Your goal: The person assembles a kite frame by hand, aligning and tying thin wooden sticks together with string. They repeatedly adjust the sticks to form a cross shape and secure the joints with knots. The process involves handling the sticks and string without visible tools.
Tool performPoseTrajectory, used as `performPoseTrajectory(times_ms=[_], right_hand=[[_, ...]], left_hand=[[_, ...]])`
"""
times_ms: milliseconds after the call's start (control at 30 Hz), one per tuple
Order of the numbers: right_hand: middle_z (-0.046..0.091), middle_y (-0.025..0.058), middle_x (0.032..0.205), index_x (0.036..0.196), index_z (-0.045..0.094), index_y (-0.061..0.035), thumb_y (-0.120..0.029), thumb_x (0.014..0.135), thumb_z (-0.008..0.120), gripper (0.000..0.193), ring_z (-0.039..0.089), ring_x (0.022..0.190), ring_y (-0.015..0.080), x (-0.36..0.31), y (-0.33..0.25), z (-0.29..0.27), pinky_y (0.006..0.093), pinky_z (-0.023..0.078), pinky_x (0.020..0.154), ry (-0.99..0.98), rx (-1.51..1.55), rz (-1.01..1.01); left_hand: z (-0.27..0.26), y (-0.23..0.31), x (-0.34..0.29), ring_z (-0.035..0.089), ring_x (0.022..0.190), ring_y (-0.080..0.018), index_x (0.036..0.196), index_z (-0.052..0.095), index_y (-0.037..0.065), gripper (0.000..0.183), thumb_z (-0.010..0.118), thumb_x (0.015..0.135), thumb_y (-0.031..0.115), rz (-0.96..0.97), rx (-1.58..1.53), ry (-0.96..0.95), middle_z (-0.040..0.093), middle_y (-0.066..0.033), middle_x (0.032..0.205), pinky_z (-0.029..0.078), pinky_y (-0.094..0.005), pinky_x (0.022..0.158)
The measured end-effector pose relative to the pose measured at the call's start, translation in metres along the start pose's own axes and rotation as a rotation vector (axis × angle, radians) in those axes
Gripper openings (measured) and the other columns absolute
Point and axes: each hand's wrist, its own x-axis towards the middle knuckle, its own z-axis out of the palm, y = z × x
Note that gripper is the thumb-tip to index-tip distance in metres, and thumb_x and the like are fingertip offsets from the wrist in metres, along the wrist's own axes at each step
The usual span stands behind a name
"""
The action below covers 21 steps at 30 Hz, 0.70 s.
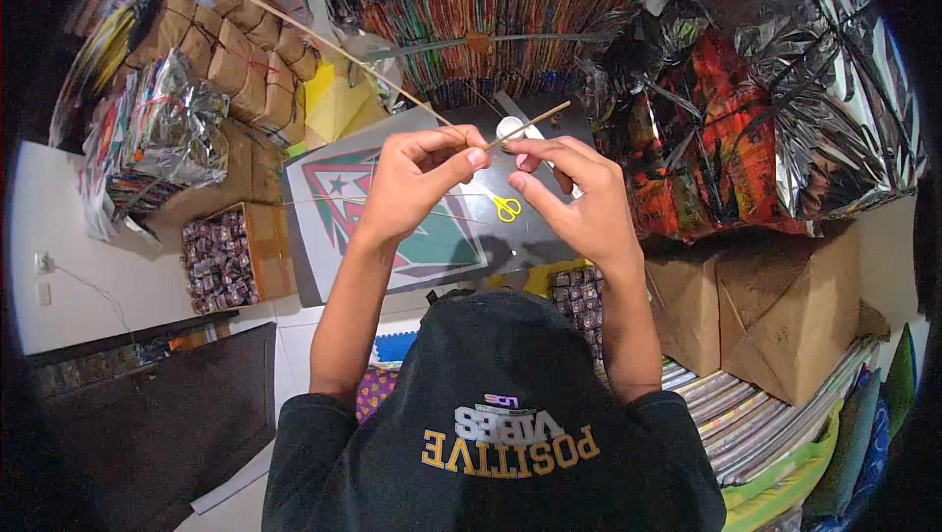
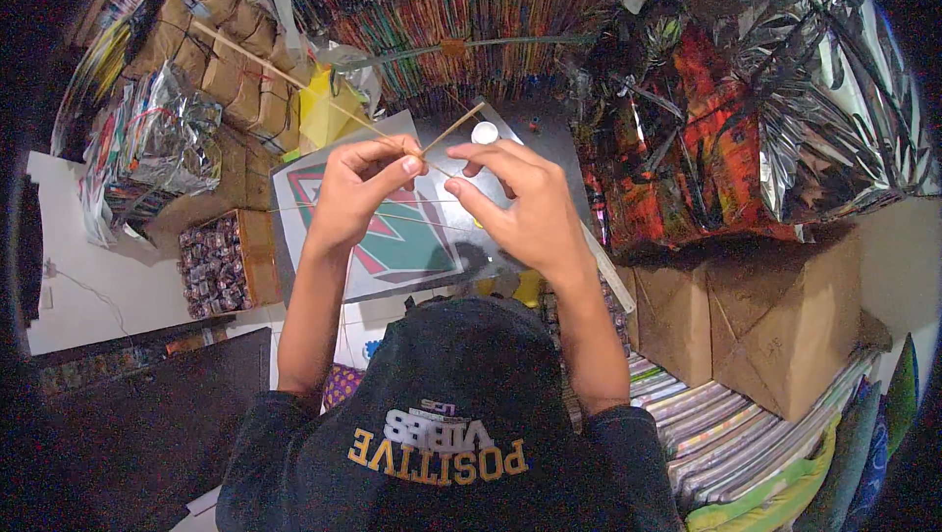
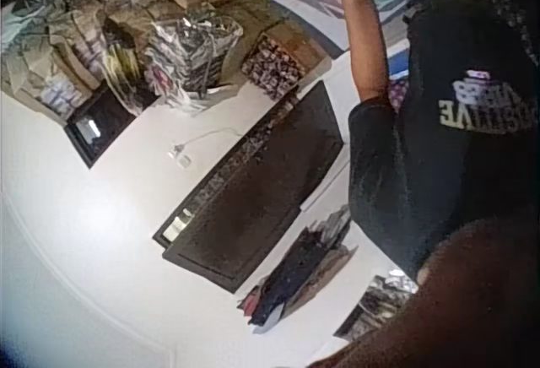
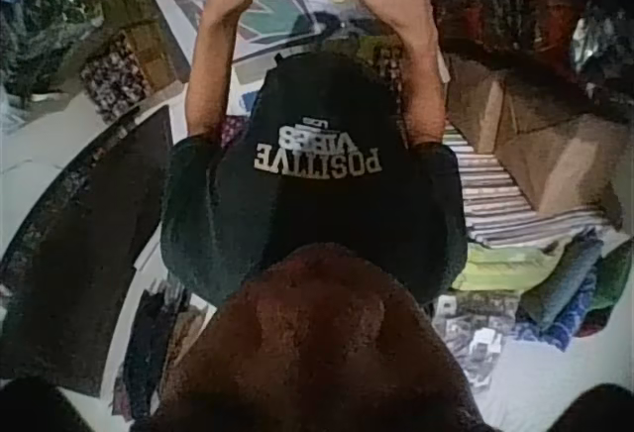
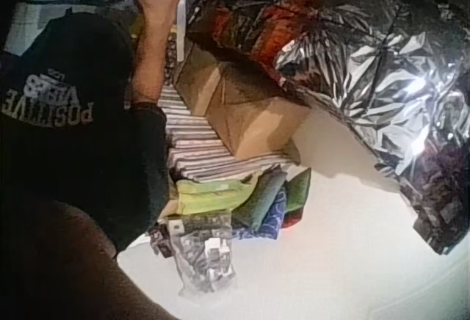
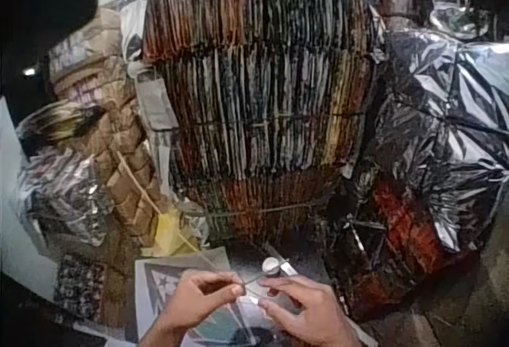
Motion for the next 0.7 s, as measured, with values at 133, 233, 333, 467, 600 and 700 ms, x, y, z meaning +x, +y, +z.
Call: performPoseTrajectory(times_ms=[133,233,333,467,600,700], right_hand=[[0.068,0.0070,0.088,0.110,0.073,-0.0066,-0.015,0.084,0.077,0.028,0.057,0.068,0.0148,-0.002,0.003,-0.002,0.0281,0.044,0.058,0.014,0.009,-0.030],[0.067,0.0069,0.087,0.108,0.073,-0.0064,-0.012,0.083,0.075,0.026,0.058,0.069,0.0147,-0.004,0.003,-0.008,0.0279,0.044,0.060,0.020,-0.021,-0.027],[0.066,0.0068,0.084,0.104,0.074,-0.0053,-0.008,0.084,0.073,0.021,0.058,0.069,0.0148,-0.006,0.010,-0.025,0.0277,0.044,0.061,0.072,-0.080,-0.019],[0.065,0.0072,0.080,0.101,0.074,-0.0034,-0.006,0.084,0.072,0.017,0.057,0.067,0.0141,-0.011,0.020,-0.055,0.0279,0.044,0.062,0.125,-0.172,0.107],[0.063,0.0069,0.076,0.096,0.074,-0.0013,-0.006,0.083,0.073,0.014,0.056,0.067,0.0141,-0.013,0.029,-0.078,0.0288,0.044,0.061,0.095,-0.235,0.039],[0.062,0.0067,0.075,0.093,0.073,-0.0010,-0.006,0.081,0.074,0.013,0.056,0.067,0.0153,-0.010,0.025,-0.088,0.0293,0.044,0.062,0.014,-0.307,-0.006]], left_hand=[[-0.004,-0.004,-0.002,0.059,0.082,-0.0088,0.089,0.069,-0.001,0.020,0.073,0.090,0.018,0.044,0.042,-0.004,0.066,-0.0024,0.090,0.048,-0.0243,0.075],[-0.014,-0.012,-0.005,0.059,0.082,-0.0093,0.089,0.069,-0.001,0.021,0.073,0.090,0.019,0.058,0.020,0.022,0.066,-0.0018,0.089,0.048,-0.0247,0.076],[-0.028,-0.016,-0.005,0.058,0.080,-0.0085,0.091,0.070,-0.003,0.017,0.072,0.090,0.014,0.050,0.004,0.099,0.066,-0.0016,0.090,0.046,-0.0237,0.073],[-0.060,-0.017,-0.008,0.055,0.076,-0.0079,0.091,0.071,-0.003,0.017,0.071,0.091,0.015,0.022,0.080,0.130,0.065,-0.0015,0.088,0.044,-0.0231,0.070],[-0.082,-0.014,-0.010,0.052,0.073,-0.0056,0.092,0.070,-0.001,0.016,0.070,0.091,0.014,-0.110,0.164,0.085,0.065,0.0012,0.084,0.043,-0.0225,0.069],[-0.091,-0.009,-0.009,0.053,0.075,-0.0045,0.092,0.070,-0.001,0.014,0.070,0.091,0.013,-0.218,0.243,0.049,0.065,0.0029,0.086,0.043,-0.0216,0.071]])
